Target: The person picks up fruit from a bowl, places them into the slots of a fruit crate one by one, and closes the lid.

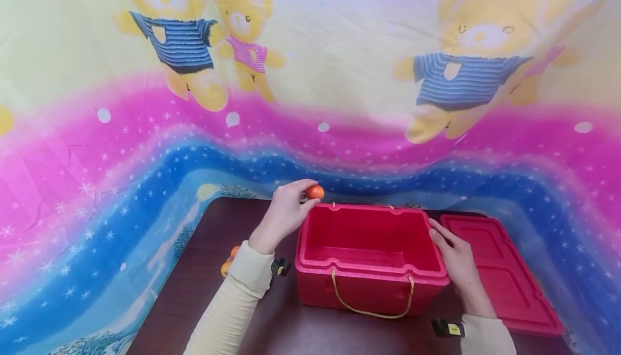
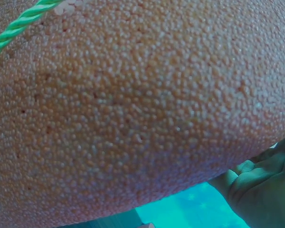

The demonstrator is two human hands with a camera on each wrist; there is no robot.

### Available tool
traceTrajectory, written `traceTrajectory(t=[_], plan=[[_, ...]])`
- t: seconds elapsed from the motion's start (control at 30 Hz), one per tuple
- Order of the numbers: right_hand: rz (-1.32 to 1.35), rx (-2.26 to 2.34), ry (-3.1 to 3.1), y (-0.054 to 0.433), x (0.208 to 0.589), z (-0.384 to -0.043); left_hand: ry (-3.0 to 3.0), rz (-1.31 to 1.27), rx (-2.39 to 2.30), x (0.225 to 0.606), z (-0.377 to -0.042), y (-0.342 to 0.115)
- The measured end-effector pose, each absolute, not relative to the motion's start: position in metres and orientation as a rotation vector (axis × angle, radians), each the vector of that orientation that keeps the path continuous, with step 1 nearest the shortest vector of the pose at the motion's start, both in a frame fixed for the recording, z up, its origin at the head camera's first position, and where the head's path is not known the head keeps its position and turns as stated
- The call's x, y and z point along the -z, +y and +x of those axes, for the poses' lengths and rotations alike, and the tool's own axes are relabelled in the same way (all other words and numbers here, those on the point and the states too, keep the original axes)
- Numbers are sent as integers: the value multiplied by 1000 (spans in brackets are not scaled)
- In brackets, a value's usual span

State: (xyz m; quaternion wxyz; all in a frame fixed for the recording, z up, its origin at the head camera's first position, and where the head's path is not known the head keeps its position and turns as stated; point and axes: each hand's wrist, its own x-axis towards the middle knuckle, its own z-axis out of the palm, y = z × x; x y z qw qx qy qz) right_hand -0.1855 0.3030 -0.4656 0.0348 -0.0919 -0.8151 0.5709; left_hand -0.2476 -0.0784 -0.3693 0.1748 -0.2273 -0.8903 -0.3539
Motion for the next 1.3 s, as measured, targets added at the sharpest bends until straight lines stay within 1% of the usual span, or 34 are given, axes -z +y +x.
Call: traceTrajectory(t=[0.83, 1.3], plan=[[-269, -1762, -2495, 303, 467, -185, -2535, -774, 965, 356, -245, -60], [-281, -1760, -2505, 304, 467, -185, -2615, -792, 940, 359, -248, -56]])
